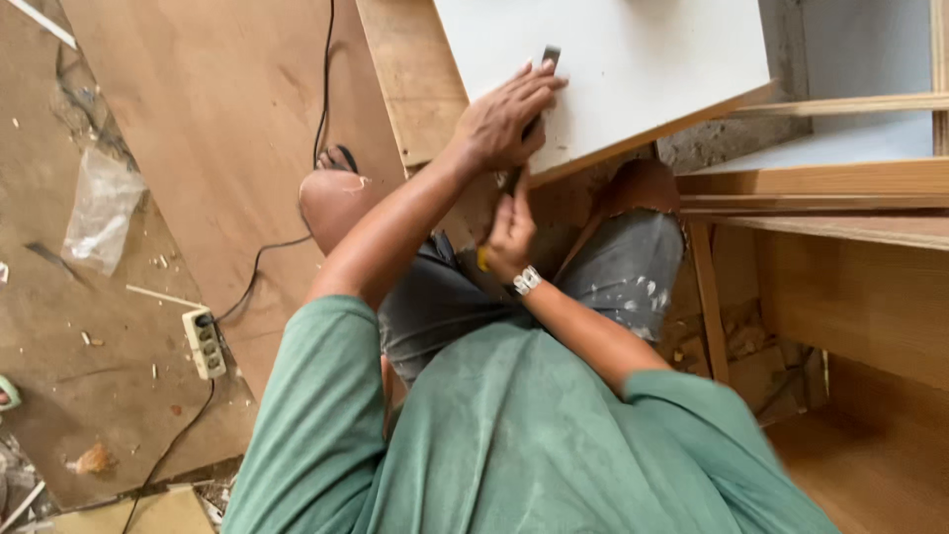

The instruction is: The person sands the edges of a wooden cabinet piece using a hand file and a handheld sander.

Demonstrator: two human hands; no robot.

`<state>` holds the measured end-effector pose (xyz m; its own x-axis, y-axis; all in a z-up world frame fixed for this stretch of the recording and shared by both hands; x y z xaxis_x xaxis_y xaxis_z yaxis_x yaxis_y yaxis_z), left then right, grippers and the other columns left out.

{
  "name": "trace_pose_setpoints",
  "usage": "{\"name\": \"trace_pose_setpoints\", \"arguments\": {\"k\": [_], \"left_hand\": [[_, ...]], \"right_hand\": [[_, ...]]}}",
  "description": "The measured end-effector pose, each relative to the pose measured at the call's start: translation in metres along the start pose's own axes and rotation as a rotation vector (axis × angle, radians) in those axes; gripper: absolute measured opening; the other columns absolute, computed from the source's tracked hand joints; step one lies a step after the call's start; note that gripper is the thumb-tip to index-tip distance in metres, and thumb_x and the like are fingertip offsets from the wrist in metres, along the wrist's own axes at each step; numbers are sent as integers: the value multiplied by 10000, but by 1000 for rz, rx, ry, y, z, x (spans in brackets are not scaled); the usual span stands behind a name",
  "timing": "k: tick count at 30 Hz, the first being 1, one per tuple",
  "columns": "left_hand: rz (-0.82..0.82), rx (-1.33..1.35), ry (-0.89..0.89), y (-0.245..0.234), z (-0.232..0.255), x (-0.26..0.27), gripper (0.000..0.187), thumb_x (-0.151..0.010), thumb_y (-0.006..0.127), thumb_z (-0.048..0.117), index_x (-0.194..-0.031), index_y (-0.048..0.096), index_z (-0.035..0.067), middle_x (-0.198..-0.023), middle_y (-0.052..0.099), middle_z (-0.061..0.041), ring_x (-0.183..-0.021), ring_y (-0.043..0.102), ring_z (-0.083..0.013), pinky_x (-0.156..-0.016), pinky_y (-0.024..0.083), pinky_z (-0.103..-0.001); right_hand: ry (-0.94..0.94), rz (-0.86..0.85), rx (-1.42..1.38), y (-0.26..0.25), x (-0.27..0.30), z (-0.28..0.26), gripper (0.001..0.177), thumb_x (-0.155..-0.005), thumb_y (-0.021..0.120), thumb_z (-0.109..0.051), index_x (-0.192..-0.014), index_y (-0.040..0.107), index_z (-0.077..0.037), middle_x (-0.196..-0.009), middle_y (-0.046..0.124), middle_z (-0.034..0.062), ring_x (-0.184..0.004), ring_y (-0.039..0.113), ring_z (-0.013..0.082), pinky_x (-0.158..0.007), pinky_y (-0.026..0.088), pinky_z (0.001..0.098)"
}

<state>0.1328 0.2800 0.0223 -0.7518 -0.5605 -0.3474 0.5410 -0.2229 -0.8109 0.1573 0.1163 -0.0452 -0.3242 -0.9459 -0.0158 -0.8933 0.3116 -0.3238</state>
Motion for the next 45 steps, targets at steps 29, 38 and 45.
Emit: {"name": "trace_pose_setpoints", "arguments": {"k": [29,38,45], "left_hand": [[137,148,19,-46,7,0,281,-802,484,-39,-1083,488,-32,-1366,542,-261,-1474,321,-416,-1286,236,-520],[-449,-276,-309,-12,3,11,863,-1016,15,713,-1649,9,127,-1730,-50,-85,-1592,-75,-253,-1277,-124,-475],[-245,-398,-193,58,80,38,1047,-975,209,837,-1653,238,40,-1702,175,-251,-1569,114,-443,-1257,16,-615]], "right_hand": [[213,-32,-309,26,-1,-38,554,-1104,386,-287,-1638,252,-228,-453,520,65,-334,501,128,-376,495,302],[78,-60,-336,-79,-7,-36,527,-1151,407,-250,-1645,231,-304,-767,550,25,-495,539,97,-425,531,255],[15,102,-380,-159,-5,-14,531,-1144,380,-211,-1652,228,-200,-735,585,135,-460,614,207,-355,568,303]]}}
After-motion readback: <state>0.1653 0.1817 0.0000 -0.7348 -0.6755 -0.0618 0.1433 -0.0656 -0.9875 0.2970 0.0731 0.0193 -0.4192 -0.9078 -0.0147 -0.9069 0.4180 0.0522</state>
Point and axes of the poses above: each hand's wrist, its own x-axis away from the middle knuckle, its own y-axis out of the palm, z = x × y, the point moved 9 cm from there along -x, towards the middle knuckle
